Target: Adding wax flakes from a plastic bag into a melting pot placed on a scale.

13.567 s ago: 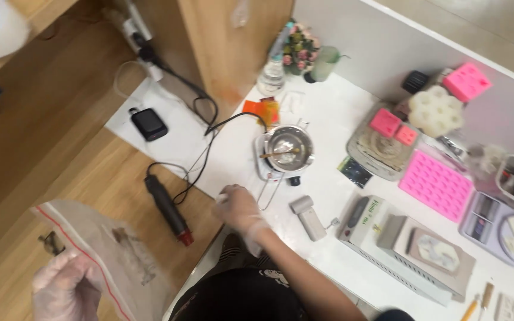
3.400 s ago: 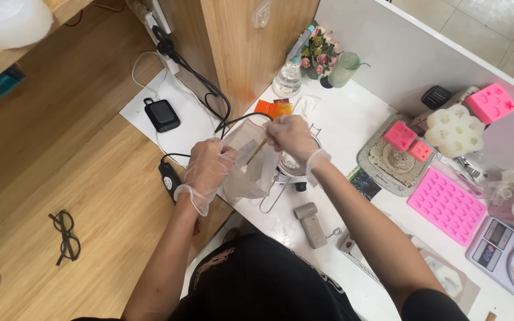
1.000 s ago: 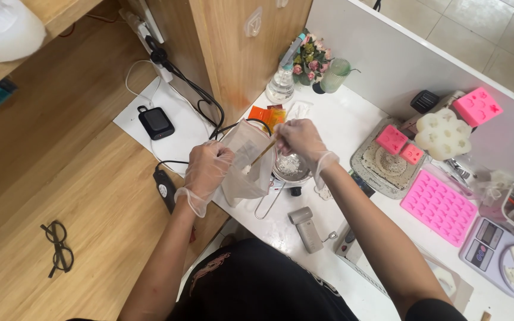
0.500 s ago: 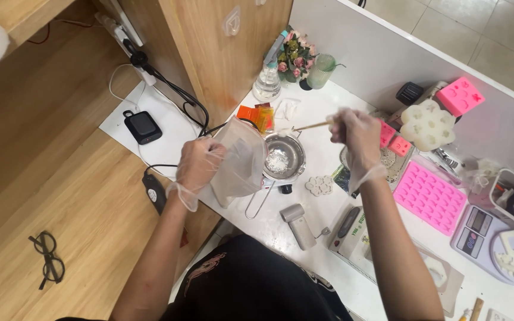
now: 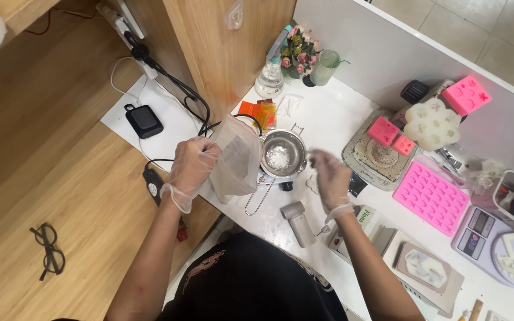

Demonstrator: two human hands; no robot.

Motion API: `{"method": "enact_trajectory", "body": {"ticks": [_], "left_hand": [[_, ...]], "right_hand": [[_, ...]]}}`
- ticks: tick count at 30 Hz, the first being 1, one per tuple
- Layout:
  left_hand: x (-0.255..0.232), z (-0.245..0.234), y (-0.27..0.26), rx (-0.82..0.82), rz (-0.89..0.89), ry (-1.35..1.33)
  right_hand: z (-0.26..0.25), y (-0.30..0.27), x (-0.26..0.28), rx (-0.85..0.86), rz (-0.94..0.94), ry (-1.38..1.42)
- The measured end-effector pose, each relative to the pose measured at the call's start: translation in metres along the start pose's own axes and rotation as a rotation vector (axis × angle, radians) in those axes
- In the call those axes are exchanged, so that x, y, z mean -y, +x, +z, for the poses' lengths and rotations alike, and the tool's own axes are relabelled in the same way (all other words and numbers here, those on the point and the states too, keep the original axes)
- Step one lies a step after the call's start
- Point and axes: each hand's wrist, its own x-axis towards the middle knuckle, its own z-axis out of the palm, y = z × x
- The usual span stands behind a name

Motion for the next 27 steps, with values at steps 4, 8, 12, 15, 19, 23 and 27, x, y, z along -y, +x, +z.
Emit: {"method": "enact_trajectory", "body": {"ticks": [4,8,12,15,19,23,27], "left_hand": [[-0.013,-0.003,-0.008,0.001,-0.012,-0.031],[-0.013,-0.004,-0.009,-0.006,0.008,-0.020],[-0.007,-0.007,-0.011,-0.050,0.001,0.017],[0.001,-0.010,-0.009,-0.041,-0.024,0.017],[-0.001,-0.018,-0.019,-0.068,0.001,0.000],[0.010,-0.015,-0.016,-0.075,0.003,0.010],[0.006,-0.017,-0.017,-0.074,0.037,-0.012]], "right_hand": [[-0.007,0.014,0.058,-0.178,-0.020,0.408],[0.035,0.027,0.089,0.254,-0.157,0.002],[0.141,0.038,0.082,0.747,-0.492,-0.560],[0.242,0.047,0.108,0.818,0.393,-0.865],[0.232,0.047,0.029,1.010,-0.430,-0.760],[0.229,0.049,0.029,1.013,-0.103,-0.597],[0.223,0.060,0.022,0.981,0.137,-0.266]]}}
